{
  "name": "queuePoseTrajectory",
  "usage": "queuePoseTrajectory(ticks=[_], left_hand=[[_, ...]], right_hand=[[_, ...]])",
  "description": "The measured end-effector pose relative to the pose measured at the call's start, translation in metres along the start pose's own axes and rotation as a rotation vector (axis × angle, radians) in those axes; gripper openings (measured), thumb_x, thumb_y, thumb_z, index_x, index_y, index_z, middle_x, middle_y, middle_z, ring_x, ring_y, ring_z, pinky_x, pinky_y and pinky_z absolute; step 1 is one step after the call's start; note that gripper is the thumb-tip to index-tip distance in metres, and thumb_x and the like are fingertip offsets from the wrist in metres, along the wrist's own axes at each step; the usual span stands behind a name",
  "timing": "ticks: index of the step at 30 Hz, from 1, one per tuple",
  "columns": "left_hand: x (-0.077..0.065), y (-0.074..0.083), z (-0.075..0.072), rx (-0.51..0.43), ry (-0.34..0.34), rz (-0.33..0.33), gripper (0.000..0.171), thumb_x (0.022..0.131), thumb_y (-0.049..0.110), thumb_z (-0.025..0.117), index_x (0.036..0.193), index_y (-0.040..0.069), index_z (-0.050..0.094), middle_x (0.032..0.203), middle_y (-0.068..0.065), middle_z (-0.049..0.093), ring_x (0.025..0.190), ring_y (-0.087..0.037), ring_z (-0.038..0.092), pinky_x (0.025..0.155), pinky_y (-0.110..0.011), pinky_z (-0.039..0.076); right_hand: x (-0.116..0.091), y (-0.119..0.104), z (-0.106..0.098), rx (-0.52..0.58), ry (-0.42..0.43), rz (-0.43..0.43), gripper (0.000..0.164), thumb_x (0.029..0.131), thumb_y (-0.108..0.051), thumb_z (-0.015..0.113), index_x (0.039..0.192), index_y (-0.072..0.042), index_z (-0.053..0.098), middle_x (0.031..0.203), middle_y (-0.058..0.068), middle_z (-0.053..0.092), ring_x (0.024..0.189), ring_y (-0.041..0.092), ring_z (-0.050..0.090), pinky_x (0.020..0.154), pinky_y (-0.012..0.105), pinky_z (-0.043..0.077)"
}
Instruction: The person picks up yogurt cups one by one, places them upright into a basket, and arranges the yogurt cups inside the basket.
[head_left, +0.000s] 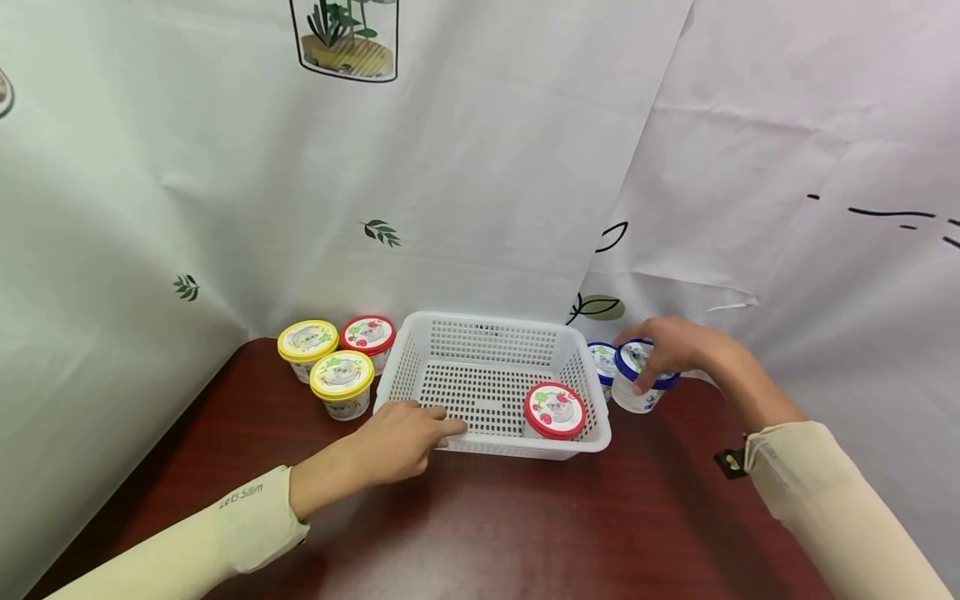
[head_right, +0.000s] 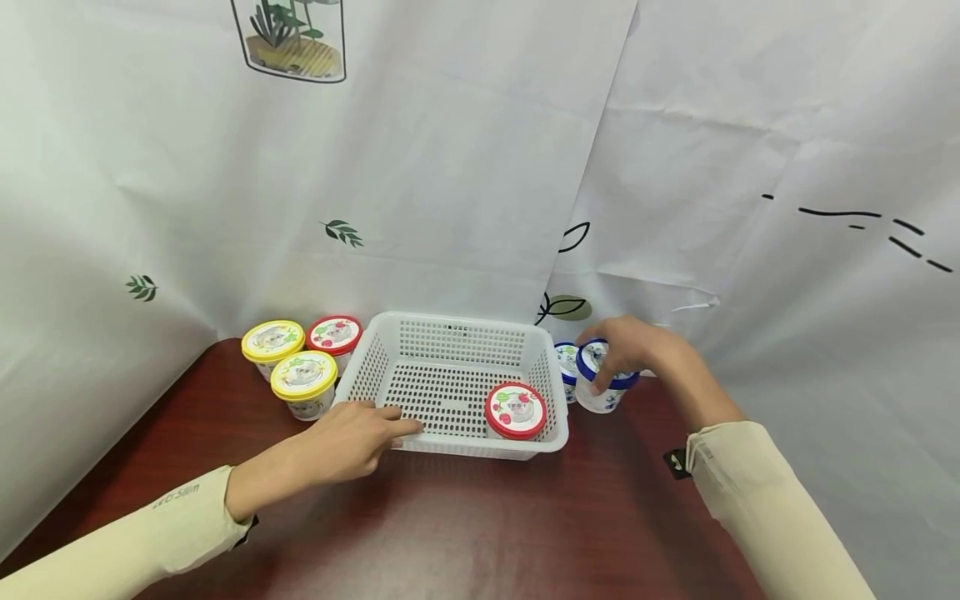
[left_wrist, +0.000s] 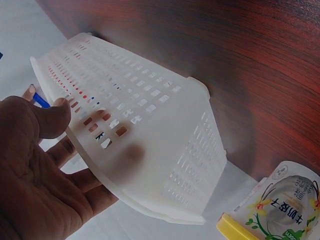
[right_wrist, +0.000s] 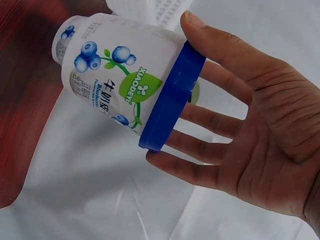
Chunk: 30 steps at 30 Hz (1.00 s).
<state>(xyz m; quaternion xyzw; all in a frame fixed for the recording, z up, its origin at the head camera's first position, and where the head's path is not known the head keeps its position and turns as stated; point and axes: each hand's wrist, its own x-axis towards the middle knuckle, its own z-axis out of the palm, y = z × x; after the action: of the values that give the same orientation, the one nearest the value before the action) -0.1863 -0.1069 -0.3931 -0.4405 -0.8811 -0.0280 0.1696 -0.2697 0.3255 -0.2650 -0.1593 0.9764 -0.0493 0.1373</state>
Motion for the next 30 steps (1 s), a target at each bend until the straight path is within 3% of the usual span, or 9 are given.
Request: queuePoseTrajectory(ticks=[17,30], left_hand=[[-0.001,-0.001,0.001,0.003,0.01,0.004,0.023,0.097,0.014,0.082,0.115,0.027,0.076,0.081,0.004,0.064,0.061,-0.022,0.06,0.053,-0.032,0.043],[-0.001,-0.001,0.001,0.007,0.004,0.005,0.025,0.097,0.015,0.081,0.118,0.027,0.078,0.082,0.004,0.066,0.063,-0.022,0.061,0.055,-0.032,0.045]], right_hand=[[-0.002,-0.014,-0.012,-0.004,0.068,-0.004,0.083,0.079,-0.039,0.099,0.151,-0.011,0.071,0.13,0.023,0.075,0.111,0.037,0.071,0.095,0.055,0.061],[0.001,-0.026,-0.011,0.013,0.181,-0.042,0.082,0.088,-0.043,0.093,0.159,-0.014,0.065,0.162,0.034,0.054,0.134,0.049,0.065,0.11,0.068,0.054]])
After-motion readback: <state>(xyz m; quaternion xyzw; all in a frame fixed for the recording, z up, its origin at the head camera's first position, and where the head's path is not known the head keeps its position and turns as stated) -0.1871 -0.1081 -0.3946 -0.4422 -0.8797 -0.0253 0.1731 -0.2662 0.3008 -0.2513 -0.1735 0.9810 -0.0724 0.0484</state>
